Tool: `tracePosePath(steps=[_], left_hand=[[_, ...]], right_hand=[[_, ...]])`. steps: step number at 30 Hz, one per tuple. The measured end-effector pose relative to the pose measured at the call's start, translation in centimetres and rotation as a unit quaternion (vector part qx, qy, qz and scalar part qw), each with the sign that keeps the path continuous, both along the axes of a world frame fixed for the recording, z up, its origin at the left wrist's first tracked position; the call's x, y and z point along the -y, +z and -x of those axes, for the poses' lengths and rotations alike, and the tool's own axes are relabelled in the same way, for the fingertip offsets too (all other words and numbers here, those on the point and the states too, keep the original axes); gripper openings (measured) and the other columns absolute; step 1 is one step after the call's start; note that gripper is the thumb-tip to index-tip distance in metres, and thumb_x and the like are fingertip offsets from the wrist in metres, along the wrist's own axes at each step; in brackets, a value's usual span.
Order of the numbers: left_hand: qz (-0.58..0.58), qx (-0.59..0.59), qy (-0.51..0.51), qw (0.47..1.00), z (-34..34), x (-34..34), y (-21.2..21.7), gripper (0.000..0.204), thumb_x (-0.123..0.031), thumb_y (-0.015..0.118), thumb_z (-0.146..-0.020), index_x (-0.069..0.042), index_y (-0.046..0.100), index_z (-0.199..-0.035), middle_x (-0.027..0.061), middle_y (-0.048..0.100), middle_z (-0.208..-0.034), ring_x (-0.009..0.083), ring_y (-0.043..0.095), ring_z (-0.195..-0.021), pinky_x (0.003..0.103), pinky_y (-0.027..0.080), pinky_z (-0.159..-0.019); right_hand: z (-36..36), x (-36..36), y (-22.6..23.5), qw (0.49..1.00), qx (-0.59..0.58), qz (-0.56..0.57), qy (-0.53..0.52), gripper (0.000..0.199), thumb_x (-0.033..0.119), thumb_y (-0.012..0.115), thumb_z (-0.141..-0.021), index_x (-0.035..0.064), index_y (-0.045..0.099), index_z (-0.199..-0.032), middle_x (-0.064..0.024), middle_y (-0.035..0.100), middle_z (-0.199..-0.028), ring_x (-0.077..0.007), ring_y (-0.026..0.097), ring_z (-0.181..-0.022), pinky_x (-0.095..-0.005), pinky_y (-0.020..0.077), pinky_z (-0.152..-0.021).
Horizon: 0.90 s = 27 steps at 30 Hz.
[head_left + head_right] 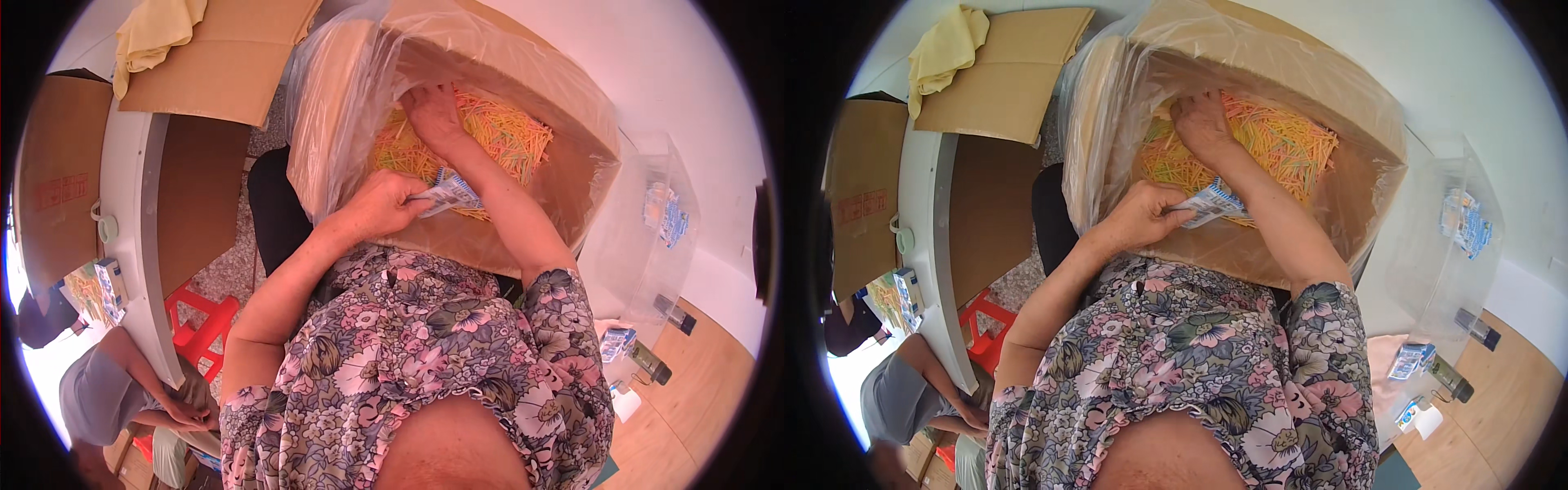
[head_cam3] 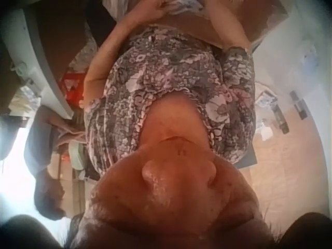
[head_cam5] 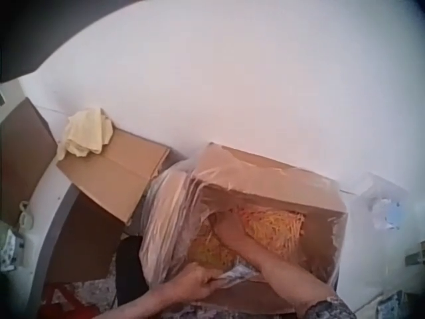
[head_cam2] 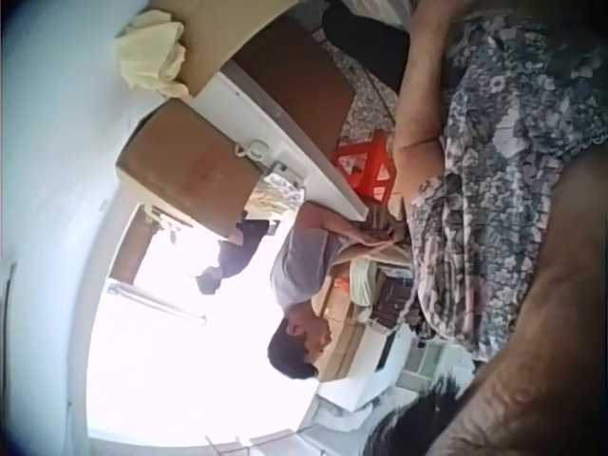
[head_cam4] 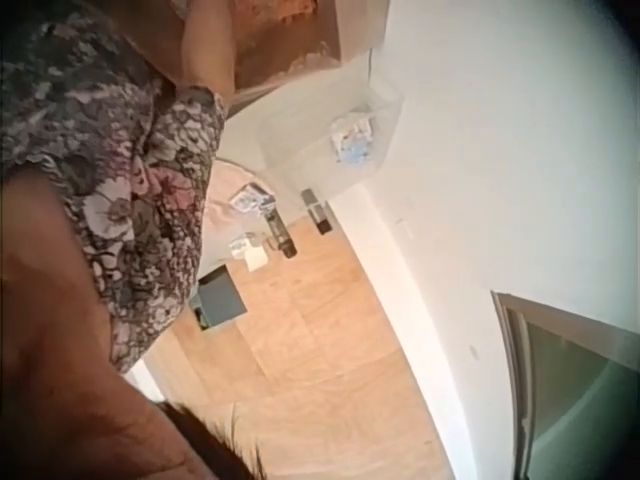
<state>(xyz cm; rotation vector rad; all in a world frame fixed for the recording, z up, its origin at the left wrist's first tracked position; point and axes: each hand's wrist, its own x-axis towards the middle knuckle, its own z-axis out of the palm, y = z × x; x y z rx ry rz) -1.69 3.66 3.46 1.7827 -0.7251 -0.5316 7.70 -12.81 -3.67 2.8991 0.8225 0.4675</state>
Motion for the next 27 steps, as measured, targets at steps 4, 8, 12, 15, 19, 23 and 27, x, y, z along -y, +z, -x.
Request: tracePosePath(steps=[4,8,12,15,19,23,27], left_hand=[[-0.015,0.019,-0.007,1.000,-0.3,0.3,-0.2,0.015,-0.010,0.064,-0.080,0.003,0.057,-0.076,0.0172,0.050,-0.062,0.0302,0.051,-0.055,0.035,0.041,-0.053],[-0.024,0.014,-0.015,1.000,-0.2,0.2,-0.1,0.014,-0.010,0.063,-0.081,0.003,0.059,-0.078,0.0138,0.050,-0.059,0.0200,0.048,-0.051,0.032,0.041,-0.053],[-0.024,-0.079,-0.012,0.997,0.0,-0.1,-0.4,0.013,-0.009,0.063,-0.083,0.004,0.059,-0.081,0.0071,0.051,-0.058,0.0081,0.044,-0.056,0.028,0.040,-0.053],[-0.034,-0.071,-0.025,0.997,-0.1,-0.1,-0.5,0.012,-0.007,0.062,-0.084,0.005,0.060,-0.083,0.0023,0.050,-0.059,0.0034,0.041,-0.062,0.025,0.040,-0.053],[-0.028,-0.093,-0.021,0.995,-0.3,0.1,-0.4,0.012,-0.007,0.062,-0.084,0.005,0.060,-0.082,0.0018,0.049,-0.059,0.0038,0.041,-0.061,0.025,0.039,-0.053],[-0.026,-0.097,-0.010,0.995,-0.2,0.0,-0.4,0.013,-0.006,0.062,-0.083,0.005,0.059,-0.081,0.0009,0.049,-0.059,0.0035,0.041,-0.061,0.025,0.039,-0.053],[-0.007,-0.096,0.005,0.995,0.0,-0.1,-0.6,0.012,-0.006,0.062,-0.083,0.006,0.059,-0.081,0.0011,0.049,-0.059,0.0034,0.041,-0.060,0.024,0.038,-0.052]], right_hand=[[0.7,0.6,0.1,0.995,-0.071,-0.054,-0.053,0.018,0.013,0.052,-0.076,0.0056,0.062,-0.089,-0.0119,0.063,-0.085,-0.0311,0.056,-0.094,-0.0477,0.0375,-0.087],[1.8,1.2,0.8,0.960,-0.191,-0.151,-0.140,0.012,0.015,0.055,-0.081,0.0055,0.060,-0.086,-0.0094,0.060,-0.076,-0.0283,0.060,-0.080,-0.0447,0.0459,-0.073],[3.1,3.5,2.1,0.412,-0.554,-0.677,-0.256,0.015,0.022,0.057,-0.089,0.0069,0.058,-0.093,-0.0041,0.060,-0.078,-0.0205,0.061,-0.072,-0.0374,0.0511,-0.063],[1.7,4.9,2.4,0.320,-0.556,-0.733,-0.227,0.016,0.021,0.056,-0.090,0.0064,0.057,-0.096,-0.0045,0.059,-0.079,-0.0189,0.061,-0.074,-0.0368,0.0533,-0.067],[-1.7,5.3,1.4,0.274,-0.532,-0.773,-0.211,0.015,0.021,0.057,-0.089,0.0082,0.053,-0.097,-0.0100,0.061,-0.081,-0.0214,0.063,-0.071,-0.0379,0.0555,-0.064],[-2.2,4.4,0.4,0.314,-0.457,-0.803,-0.216,0.012,0.017,0.057,-0.088,0.0067,0.051,-0.091,-0.0064,0.056,-0.072,-0.0150,0.056,-0.056,-0.0289,0.0483,-0.046],[-2.0,3.0,2.1,0.383,-0.516,-0.727,-0.240,0.010,0.013,0.053,-0.088,0.0068,0.048,-0.082,-0.0006,0.044,-0.061,-0.0073,0.034,-0.043,-0.0205,0.0220,-0.035]])
